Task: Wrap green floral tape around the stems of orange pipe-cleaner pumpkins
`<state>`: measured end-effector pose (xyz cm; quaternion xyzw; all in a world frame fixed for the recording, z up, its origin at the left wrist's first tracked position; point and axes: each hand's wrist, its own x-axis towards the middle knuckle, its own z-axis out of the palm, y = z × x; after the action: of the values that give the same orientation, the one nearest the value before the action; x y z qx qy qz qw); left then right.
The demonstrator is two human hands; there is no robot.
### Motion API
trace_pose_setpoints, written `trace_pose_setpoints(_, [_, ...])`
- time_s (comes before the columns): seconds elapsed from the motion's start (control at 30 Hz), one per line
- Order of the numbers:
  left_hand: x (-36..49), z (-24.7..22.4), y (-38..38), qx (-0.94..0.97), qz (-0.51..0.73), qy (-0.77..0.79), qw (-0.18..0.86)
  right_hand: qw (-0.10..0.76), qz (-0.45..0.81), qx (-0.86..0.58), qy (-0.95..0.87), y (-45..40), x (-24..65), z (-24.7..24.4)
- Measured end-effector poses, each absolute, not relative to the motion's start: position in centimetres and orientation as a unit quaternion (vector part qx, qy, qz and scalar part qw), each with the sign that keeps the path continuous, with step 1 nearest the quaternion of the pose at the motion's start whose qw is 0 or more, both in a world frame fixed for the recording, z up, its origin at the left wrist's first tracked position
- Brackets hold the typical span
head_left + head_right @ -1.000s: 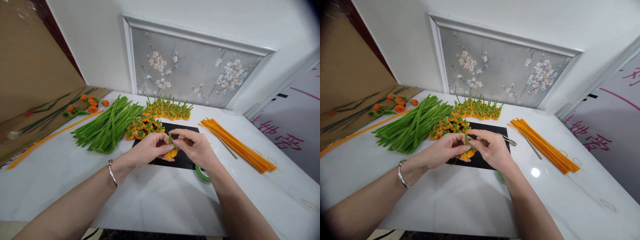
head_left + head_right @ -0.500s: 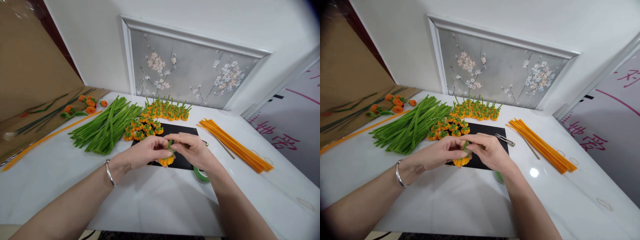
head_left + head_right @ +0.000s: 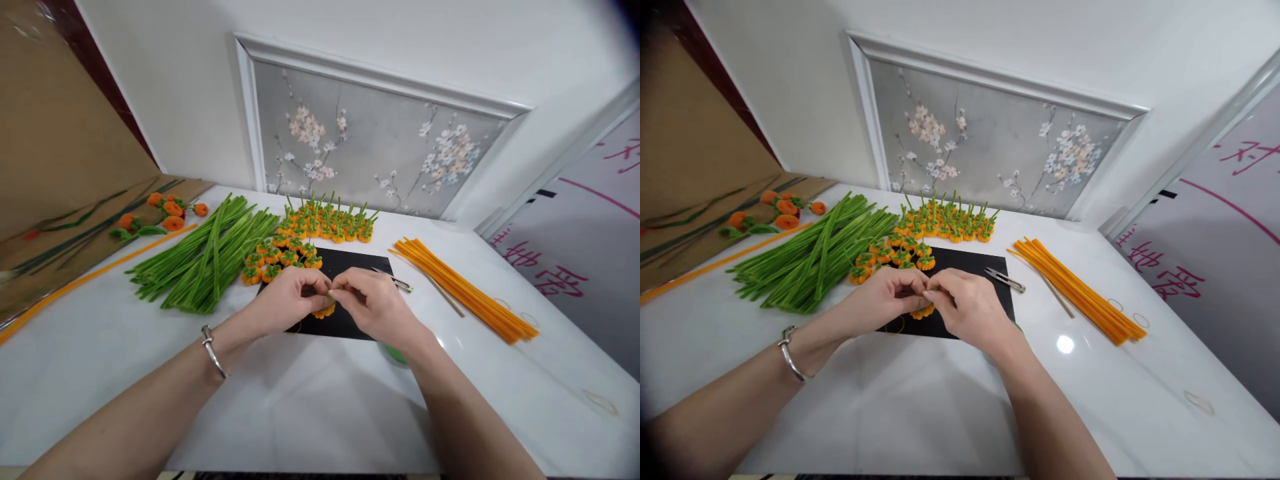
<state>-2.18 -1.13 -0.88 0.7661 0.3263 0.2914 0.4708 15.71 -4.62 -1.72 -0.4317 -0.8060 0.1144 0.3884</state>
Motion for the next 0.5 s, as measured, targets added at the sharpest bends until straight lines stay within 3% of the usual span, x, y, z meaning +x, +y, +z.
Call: trace_pose_setpoints(0.5, [-1.97,-1.57,-1.24,0.798,0.249,0.332,0.437,0.392,0.109,-0.408,-0.817,-4.2,16.18,-2.19])
